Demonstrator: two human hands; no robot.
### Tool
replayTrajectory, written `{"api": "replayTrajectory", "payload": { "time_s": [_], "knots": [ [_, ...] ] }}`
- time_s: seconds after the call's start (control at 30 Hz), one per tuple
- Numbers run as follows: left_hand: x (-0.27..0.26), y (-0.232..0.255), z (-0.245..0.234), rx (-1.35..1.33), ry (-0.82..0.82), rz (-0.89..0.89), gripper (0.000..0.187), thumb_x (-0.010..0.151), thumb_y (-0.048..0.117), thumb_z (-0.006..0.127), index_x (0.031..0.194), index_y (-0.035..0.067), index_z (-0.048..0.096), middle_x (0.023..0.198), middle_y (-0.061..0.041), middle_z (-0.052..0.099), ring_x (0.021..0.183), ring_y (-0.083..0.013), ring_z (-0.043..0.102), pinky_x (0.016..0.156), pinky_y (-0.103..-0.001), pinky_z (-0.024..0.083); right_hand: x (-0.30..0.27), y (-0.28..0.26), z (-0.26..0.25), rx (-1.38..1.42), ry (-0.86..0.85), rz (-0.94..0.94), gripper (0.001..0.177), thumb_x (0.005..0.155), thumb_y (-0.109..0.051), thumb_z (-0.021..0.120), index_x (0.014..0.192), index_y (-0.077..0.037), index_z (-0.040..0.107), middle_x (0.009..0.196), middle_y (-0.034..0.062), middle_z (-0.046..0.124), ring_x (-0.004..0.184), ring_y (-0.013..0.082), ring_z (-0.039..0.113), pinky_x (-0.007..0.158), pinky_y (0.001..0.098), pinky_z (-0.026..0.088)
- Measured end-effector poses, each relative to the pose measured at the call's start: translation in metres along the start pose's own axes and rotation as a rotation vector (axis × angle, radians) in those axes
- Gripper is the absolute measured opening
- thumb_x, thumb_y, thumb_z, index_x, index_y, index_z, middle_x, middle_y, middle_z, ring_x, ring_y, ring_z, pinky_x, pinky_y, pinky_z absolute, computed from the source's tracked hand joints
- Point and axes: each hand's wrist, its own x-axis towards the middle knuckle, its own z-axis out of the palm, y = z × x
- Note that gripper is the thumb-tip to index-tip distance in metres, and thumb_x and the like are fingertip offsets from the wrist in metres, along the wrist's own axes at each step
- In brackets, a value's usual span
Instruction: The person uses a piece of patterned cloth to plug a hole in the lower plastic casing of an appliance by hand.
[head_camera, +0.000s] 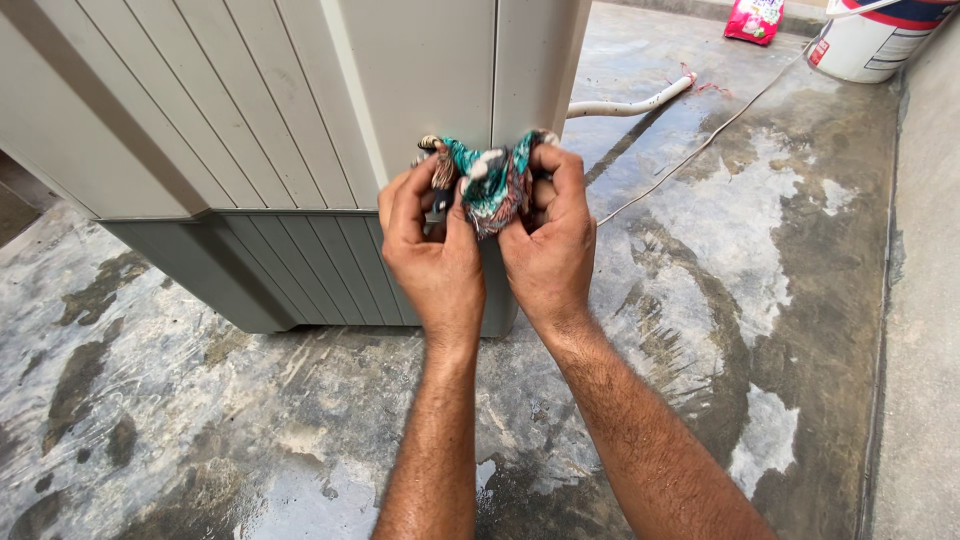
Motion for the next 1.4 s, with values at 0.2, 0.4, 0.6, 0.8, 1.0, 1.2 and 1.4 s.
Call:
{"api": "replayTrajectory", "payload": {
  "time_s": [0.2,0.4,0.6,0.8,1.0,1.2,1.4],
  "knots": [
    [-0.030,-0.018,0.006,0.023,0.116,-0.139,0.032,0.099,0.009,0.069,0.127,-0.002,0.058,0.120,-0.010,0.059,0.112,-0.0178,0.067,0.094,-0.032,0.063,-0.013,0.008,-0.006,-0.361,0.004,0.178,0.033,0.094,-0.014,0.074,0.117,-0.006,0.051,0.091,0.0079,0.077,0.086,0.0131,0.078,0.071,0.0278,0.062],
    [-0.006,0.003,0.008,0.058,0.075,-0.069,0.036,0.098,0.015,0.074,0.125,0.000,0.056,0.123,-0.010,0.054,0.112,-0.0189,0.065,0.096,-0.032,0.061,0.005,0.001,-0.008,-0.258,0.075,0.130,0.027,0.094,-0.009,0.074,0.110,-0.005,0.053,0.092,0.0064,0.079,0.088,0.0130,0.078,0.072,0.0275,0.062],
    [0.029,0.043,0.020,0.155,0.027,0.123,0.045,0.097,0.018,0.081,0.129,0.000,0.055,0.124,-0.011,0.049,0.117,-0.0204,0.061,0.100,-0.034,0.060,0.050,-0.032,-0.008,-0.082,0.109,0.036,0.021,0.101,-0.007,0.071,0.110,-0.004,0.053,0.086,0.0048,0.077,0.073,0.0077,0.074,0.053,0.0221,0.060],
    [0.078,0.070,0.029,0.117,-0.038,0.405,0.047,0.101,0.017,0.083,0.135,0.003,0.054,0.130,-0.010,0.047,0.119,-0.0186,0.065,0.105,-0.031,0.065,0.101,-0.059,-0.018,-0.069,0.039,-0.168,0.021,0.108,-0.010,0.072,0.111,-0.004,0.052,0.081,0.0028,0.073,0.067,0.0049,0.069,0.051,0.0205,0.055],
    [0.087,0.084,0.037,0.068,-0.102,0.478,0.032,0.104,0.006,0.076,0.130,0.004,0.058,0.131,-0.010,0.046,0.122,-0.0189,0.068,0.094,-0.028,0.067,0.111,-0.067,-0.023,-0.036,-0.005,-0.211,0.021,0.109,-0.011,0.073,0.109,-0.004,0.053,0.083,0.0017,0.070,0.067,0.0050,0.067,0.053,0.0203,0.053],
    [0.051,0.053,0.031,0.146,-0.048,0.380,0.024,0.095,-0.006,0.069,0.118,0.003,0.066,0.123,-0.011,0.052,0.116,-0.0215,0.067,0.085,-0.028,0.067,0.080,-0.048,-0.020,-0.142,0.018,0.005,0.013,0.100,-0.006,0.069,0.105,-0.007,0.056,0.083,0.0016,0.070,0.062,0.0059,0.068,0.044,0.0205,0.055],
    [-0.001,0.013,0.017,0.249,0.065,0.273,0.028,0.095,-0.002,0.072,0.121,0.002,0.063,0.126,-0.013,0.050,0.114,-0.0228,0.065,0.089,-0.029,0.065,0.040,-0.029,-0.022,-0.399,-0.037,0.084,0.028,0.091,-0.019,0.077,0.106,-0.007,0.057,0.087,0.0036,0.073,0.079,0.0142,0.074,0.065,0.0309,0.060]
  ]
}}
